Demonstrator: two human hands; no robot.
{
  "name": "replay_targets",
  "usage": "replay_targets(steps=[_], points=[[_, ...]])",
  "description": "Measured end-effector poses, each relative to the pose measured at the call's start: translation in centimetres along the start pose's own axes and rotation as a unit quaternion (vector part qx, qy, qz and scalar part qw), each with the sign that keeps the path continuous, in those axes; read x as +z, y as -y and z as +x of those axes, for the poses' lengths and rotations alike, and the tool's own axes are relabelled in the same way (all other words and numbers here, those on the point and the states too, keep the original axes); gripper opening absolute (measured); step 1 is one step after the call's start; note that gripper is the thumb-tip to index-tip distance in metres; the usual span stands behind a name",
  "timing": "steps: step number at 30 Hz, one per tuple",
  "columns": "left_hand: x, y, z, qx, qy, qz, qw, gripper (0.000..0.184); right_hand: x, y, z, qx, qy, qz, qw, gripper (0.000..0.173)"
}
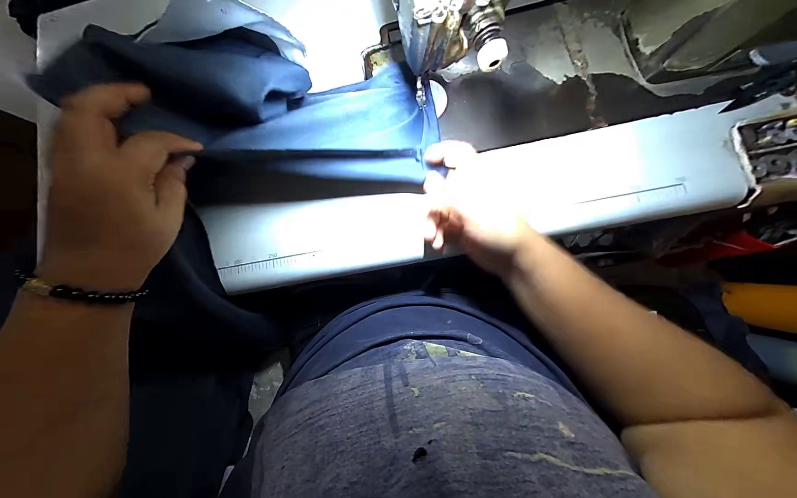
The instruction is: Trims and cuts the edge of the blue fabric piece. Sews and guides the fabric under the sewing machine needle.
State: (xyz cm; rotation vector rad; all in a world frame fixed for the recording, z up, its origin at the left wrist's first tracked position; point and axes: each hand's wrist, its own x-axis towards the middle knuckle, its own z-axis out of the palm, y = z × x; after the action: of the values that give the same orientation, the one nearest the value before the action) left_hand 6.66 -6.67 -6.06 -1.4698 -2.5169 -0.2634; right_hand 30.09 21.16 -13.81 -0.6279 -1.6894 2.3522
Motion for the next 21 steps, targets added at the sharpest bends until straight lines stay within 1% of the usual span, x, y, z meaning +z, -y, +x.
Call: replay_targets(steps=[1, 2, 3, 4, 5, 6, 7, 8, 9, 10, 11, 13, 14, 16, 17, 19, 20, 21], points=[[0.1, -0.4, 0.0, -0.052, 0.085, 0.024, 0.995, 0.033, 0.0, -1.0, -1.1, -0.015, 0.017, -0.001, 1.000, 0.036], [0.3, -1.2, 0.4, -0.108, 0.173, 0.033, 0.978, 0.032, -0.2, -1.6, -1.8, -0.020, 0.025, 0.010, 0.999, 0.035], [0.3, -2.4, 1.1, -0.136, 0.214, 0.035, 0.967, 0.032, -0.5, -1.7, -1.8, -0.012, 0.025, 0.033, 0.999, 0.027], [0.2, -4.2, 1.9, -0.123, 0.201, 0.032, 0.971, 0.031, -0.7, -1.4, -1.7, -0.002, 0.024, 0.050, 0.998, 0.021], [0.0, -6.3, 2.8, -0.082, 0.153, 0.015, 0.985, 0.031, -0.7, -1.2, -1.6, 0.006, 0.027, 0.060, 0.998, 0.020], [0.0, -8.5, 3.9, -0.024, 0.095, -0.018, 0.995, 0.030, -0.8, -1.1, -1.5, 0.010, 0.032, 0.061, 0.998, 0.019], [0.4, -10.5, 5.2, 0.045, 0.044, -0.062, 0.996, 0.030, -0.8, -1.1, -1.4, 0.012, 0.037, 0.059, 0.997, 0.018], [1.4, -12.2, 6.8, 0.113, 0.014, -0.111, 0.987, 0.029, -0.7, -1.0, -1.4, 0.012, 0.040, 0.056, 0.998, 0.017], [2.8, -13.6, 8.5, 0.168, 0.001, -0.156, 0.973, 0.028, -0.7, -1.0, -1.3, 0.011, 0.038, 0.053, 0.998, 0.016], [4.6, -14.5, 10.0, 0.194, 0.008, -0.181, 0.964, 0.026, -0.7, -0.9, -1.3, 0.014, 0.029, 0.050, 0.998, 0.016], [6.6, -15.0, 11.3, 0.196, 0.036, -0.195, 0.960, 0.025, -0.7, -0.9, -1.4, 0.019, 0.017, 0.053, 0.998, 0.015], [10.8, -14.8, 12.3, 0.183, 0.081, -0.231, 0.952, 0.020, -1.1, -0.8, -1.6, 0.026, 0.002, 0.069, 0.997, 0.015], [12.3, -14.5, 12.1, 0.170, 0.081, -0.251, 0.949, 0.020, -1.4, -0.6, -1.5, 0.028, 0.001, 0.080, 0.996, 0.017], [13.8, -14.1, 11.2, 0.159, 0.046, -0.280, 0.946, 0.018, -2.2, -0.3, -1.4, 0.029, 0.005, 0.075, 0.997, 0.020], [13.8, -14.0, 10.9, 0.153, 0.041, -0.288, 0.944, 0.018, -2.7, 0.0, -1.2, 0.023, 0.002, 0.044, 0.999, 0.020], [13.7, -13.9, 10.6, 0.141, 0.050, -0.294, 0.944, 0.017, -3.6, 0.6, -0.4, -0.005, -0.033, -0.079, 0.996, 0.015], [13.5, -13.9, 10.6, 0.136, 0.057, -0.300, 0.943, 0.017, -4.1, 0.9, 0.3, -0.022, -0.066, -0.160, 0.985, 0.012], [13.4, -13.9, 10.8, 0.132, 0.064, -0.308, 0.940, 0.016, -4.5, 1.3, 1.0, -0.028, -0.094, -0.236, 0.967, 0.012]])
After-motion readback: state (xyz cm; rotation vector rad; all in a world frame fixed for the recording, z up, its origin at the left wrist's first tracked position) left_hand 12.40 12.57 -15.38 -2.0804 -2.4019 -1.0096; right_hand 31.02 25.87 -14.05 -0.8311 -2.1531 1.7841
